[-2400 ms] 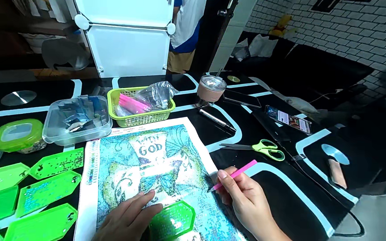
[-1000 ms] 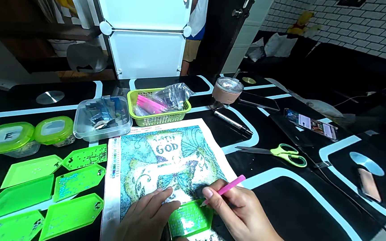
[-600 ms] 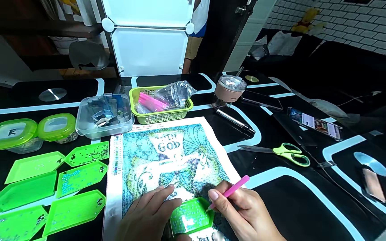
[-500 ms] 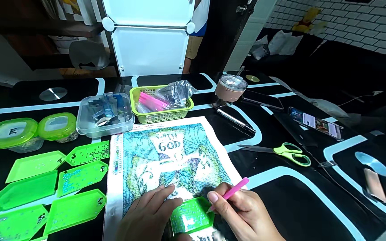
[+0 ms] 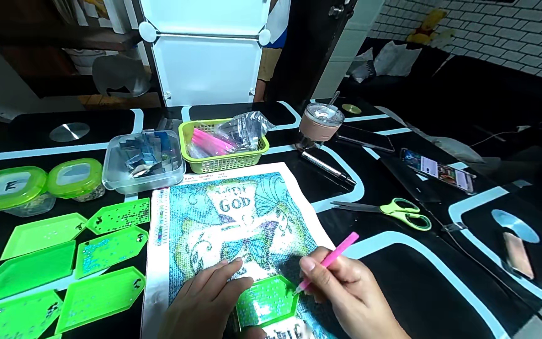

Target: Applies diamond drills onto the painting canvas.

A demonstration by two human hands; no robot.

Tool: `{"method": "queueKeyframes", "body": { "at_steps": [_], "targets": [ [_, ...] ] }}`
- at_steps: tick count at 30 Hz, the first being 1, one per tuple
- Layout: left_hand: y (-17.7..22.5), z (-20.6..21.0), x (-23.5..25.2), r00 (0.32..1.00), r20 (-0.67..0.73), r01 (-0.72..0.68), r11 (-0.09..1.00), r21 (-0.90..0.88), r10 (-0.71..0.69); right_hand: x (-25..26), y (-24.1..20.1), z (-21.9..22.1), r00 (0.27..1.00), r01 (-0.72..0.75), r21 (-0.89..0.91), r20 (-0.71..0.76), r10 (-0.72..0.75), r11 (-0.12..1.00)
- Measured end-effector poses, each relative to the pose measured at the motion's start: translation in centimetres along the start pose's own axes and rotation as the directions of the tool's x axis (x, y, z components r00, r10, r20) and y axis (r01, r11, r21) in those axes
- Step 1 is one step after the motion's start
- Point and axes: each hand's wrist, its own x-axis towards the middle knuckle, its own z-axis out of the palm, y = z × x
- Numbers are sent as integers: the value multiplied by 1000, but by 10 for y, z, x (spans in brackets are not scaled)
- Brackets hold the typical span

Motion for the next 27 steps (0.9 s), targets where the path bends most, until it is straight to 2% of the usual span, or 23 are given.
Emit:
{"method": "queueKeyframes", "body": {
  "at_steps": [3,6,17,27],
  "targets": [
    [0,-2,0,1000,24,14,1000,0,-14,7,-7,-15,970,-196,104,-124,209,975],
    [1,-3,1,999,42,18,1000,-6,-18,12,-3,-33,931,-264,95,-236,279,960],
    [0,-5,1,999,54,4,1000,-27,-2,0,16,-32,959,-161,-56,-246,142,985],
    [1,-7,0,998,63,20,1000,-15,-19,-2,18,-33,968,-129,-69,-225,110,989]
  ]
}}
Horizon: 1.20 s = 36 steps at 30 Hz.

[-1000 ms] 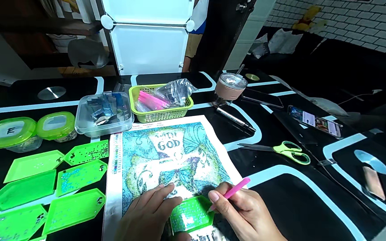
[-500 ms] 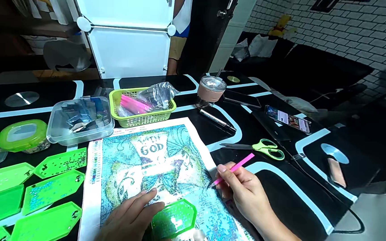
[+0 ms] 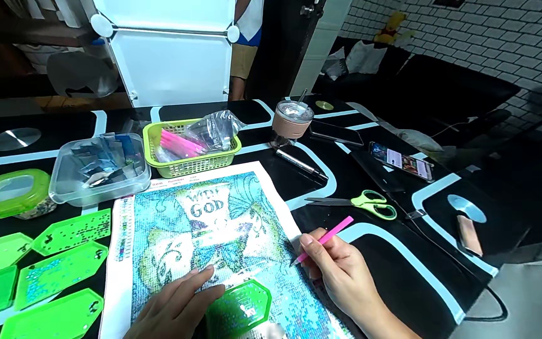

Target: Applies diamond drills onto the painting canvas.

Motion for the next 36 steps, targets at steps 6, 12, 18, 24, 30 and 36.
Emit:
{"method": "queueKeyframes", "body": {
  "at_steps": [6,12,18,24,30,36],
  "targets": [
    [1,-1,0,1000,-1,8,1000,-4,-8,0,3,0,998,63,-73,23,-62,995],
    [1,-1,0,1000,7,6,1000,-2,-6,0,3,-3,982,182,-236,90,-165,955],
    [1,0,1,1000,-17,3,1000,-13,-3,3,-21,-3,978,166,-180,152,-140,969],
    [0,2,0,1000,-30,0,1000,-9,0,-3,-22,25,944,243,-50,244,-224,969],
    [-1,3,0,999,-41,-5,1000,-6,4,-6,-18,32,923,284,-94,298,-246,954],
    [-1,4,-1,999,-44,-5,1000,6,5,-8,-17,31,903,325,-88,325,-281,942]
  ]
}}
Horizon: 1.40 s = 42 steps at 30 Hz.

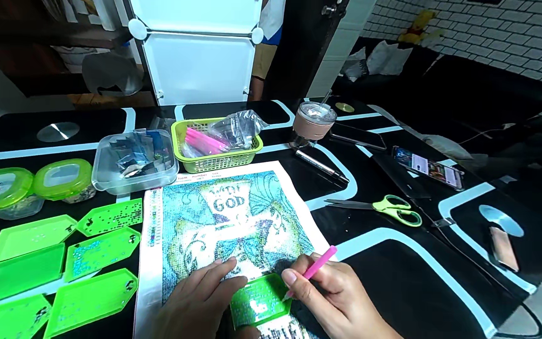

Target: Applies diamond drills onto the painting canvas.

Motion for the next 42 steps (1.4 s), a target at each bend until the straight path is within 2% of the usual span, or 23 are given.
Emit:
{"method": "queueKeyframes", "body": {
  "at_steps": [6,9,12,15,18,35,42],
  "targets": [
    [0,1,0,1000,5,6,1000,15,-6,-1,1,1,1000,5,11,8,-6,1000],
    [0,1,0,1000,1,4,1000,12,-4,1,1,-2,999,-36,135,-15,39,990],
    [0,0,0,1000,21,19,1000,-1,-19,3,-1,-12,979,-153,261,-89,182,953],
    [1,-1,2,999,32,20,1000,-12,-20,4,2,-27,913,-295,260,-209,351,920],
    [2,-2,2,999,41,17,1000,-7,-17,2,10,-35,855,-364,246,-294,427,898],
    [2,-4,2,999,50,11,1000,-3,-10,-5,17,-31,869,-339,188,-312,383,922],
    [2,-4,1,999,40,12,1000,-15,-11,-7,20,-29,903,-295,70,-307,302,953]
  ]
}}
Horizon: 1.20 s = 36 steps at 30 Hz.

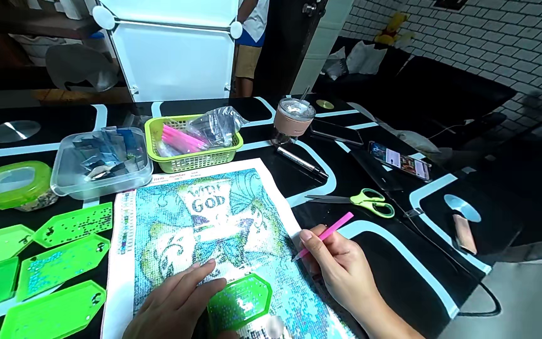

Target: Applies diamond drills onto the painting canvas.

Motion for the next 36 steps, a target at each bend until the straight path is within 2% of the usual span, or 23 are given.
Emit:
{"method": "queueKeyframes", "body": {
  "at_steps": [7,18,22,24,27,31,36],
  "targets": [
    [-1,-1,0,1000,13,5,1000,3,-5,-1,3,-1,997,79,-64,28,-77,995],
    [-4,5,-1,998,-53,-29,999,29,31,2,-7,-9,993,-70,-72,91,77,995],
    [-3,7,-1,996,-78,-35,999,40,38,7,-15,-11,972,-236,82,35,234,968],
    [-3,8,-1,996,-88,-30,998,50,34,3,-22,-4,982,-185,171,1,188,968],
    [-3,10,-1,994,-107,-22,997,69,29,-11,-34,17,993,-36,221,114,11,975],
    [-2,10,0,994,-109,-9,996,84,18,-15,-34,38,950,185,128,229,-210,974],
    [-2,13,1,990,-138,-10,995,100,24,-14,-28,41,940,236,25,247,-234,972]
  ]
}}
